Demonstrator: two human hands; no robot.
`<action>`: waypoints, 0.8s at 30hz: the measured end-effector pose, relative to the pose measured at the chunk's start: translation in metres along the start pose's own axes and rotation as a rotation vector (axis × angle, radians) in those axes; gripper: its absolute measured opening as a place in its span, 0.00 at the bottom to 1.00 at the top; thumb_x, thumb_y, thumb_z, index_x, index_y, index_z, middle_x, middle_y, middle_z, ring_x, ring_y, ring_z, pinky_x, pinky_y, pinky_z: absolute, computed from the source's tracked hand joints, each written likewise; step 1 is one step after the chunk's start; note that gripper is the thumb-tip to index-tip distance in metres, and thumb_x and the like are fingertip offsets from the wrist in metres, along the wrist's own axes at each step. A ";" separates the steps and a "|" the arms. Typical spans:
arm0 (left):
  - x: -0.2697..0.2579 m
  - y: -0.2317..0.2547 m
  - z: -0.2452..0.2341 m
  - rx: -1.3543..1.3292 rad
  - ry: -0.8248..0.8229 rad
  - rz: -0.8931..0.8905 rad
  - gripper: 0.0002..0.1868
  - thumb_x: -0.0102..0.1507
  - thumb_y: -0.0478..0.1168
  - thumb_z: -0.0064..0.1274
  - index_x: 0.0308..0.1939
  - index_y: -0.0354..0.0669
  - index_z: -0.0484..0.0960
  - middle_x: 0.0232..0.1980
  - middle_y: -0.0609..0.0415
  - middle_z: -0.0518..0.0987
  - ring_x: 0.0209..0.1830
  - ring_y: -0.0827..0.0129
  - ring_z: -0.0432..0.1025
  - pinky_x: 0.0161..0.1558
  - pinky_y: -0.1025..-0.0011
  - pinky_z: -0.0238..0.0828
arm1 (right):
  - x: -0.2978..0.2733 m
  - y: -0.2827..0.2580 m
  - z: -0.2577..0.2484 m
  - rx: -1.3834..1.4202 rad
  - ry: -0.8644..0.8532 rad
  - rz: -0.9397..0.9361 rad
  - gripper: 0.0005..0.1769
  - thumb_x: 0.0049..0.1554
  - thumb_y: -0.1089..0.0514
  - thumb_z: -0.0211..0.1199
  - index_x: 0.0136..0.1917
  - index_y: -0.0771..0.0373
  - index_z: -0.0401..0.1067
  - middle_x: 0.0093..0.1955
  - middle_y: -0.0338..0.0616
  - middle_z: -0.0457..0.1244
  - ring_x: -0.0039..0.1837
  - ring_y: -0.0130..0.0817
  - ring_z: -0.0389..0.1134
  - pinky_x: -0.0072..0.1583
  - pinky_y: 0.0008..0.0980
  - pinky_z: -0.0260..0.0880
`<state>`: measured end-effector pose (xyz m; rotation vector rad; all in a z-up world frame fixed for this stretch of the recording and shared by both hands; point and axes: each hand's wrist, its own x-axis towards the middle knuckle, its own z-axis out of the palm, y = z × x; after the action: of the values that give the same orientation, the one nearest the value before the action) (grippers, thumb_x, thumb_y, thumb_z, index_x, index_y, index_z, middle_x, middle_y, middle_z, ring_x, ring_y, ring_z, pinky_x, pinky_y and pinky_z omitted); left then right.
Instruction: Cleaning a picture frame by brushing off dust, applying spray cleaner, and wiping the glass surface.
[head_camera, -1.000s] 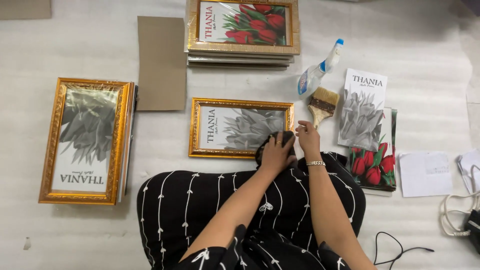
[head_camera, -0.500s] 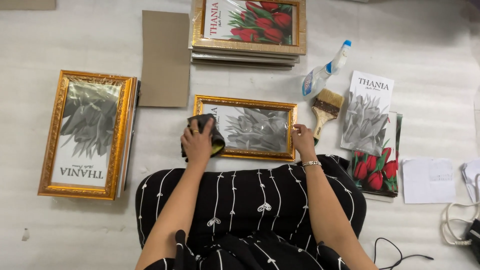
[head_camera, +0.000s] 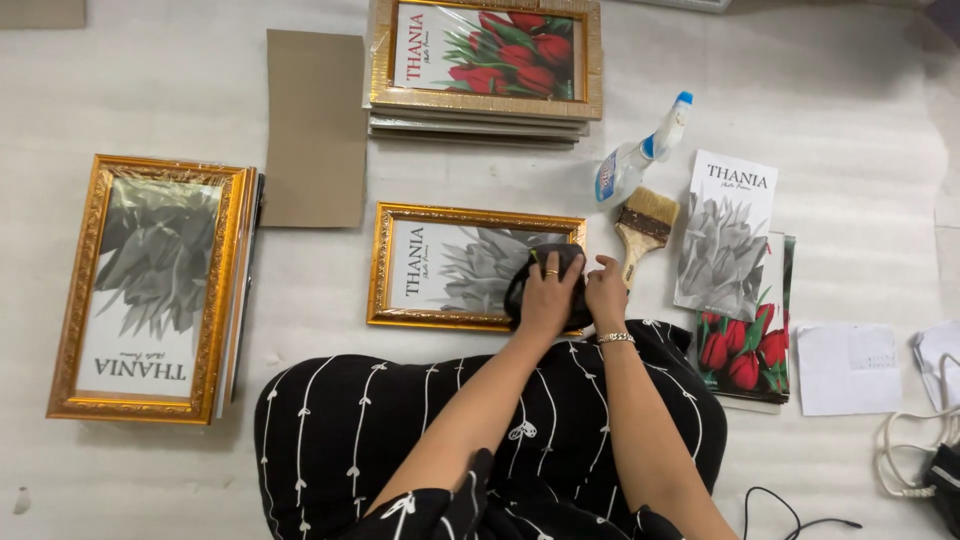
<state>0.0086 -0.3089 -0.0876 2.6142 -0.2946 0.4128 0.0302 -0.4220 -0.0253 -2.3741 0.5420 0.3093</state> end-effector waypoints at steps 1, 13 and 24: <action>0.000 -0.005 0.003 -0.001 0.000 0.001 0.33 0.61 0.38 0.58 0.70 0.62 0.69 0.61 0.34 0.71 0.50 0.39 0.72 0.37 0.57 0.79 | 0.005 0.007 0.003 0.000 0.001 0.001 0.26 0.62 0.62 0.47 0.73 0.64 0.61 0.56 0.56 0.68 0.64 0.58 0.68 0.64 0.58 0.66; -0.003 -0.164 -0.143 0.293 -0.098 -0.218 0.34 0.58 0.41 0.58 0.67 0.72 0.72 0.64 0.45 0.74 0.53 0.44 0.73 0.46 0.49 0.74 | 0.012 0.014 0.029 0.038 0.022 -0.040 0.26 0.59 0.54 0.59 0.70 0.62 0.66 0.61 0.55 0.61 0.65 0.55 0.66 0.62 0.49 0.70; 0.023 -0.066 -0.119 0.176 0.026 -0.398 0.34 0.58 0.35 0.55 0.70 0.56 0.70 0.62 0.36 0.72 0.51 0.40 0.72 0.44 0.50 0.75 | 0.003 -0.004 0.027 0.028 0.041 -0.121 0.30 0.57 0.55 0.61 0.72 0.60 0.65 0.62 0.60 0.57 0.66 0.63 0.65 0.64 0.53 0.68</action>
<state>0.0204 -0.1968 -0.0071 2.7450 0.2809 0.3450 0.0332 -0.4022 -0.0439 -2.3789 0.4166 0.1982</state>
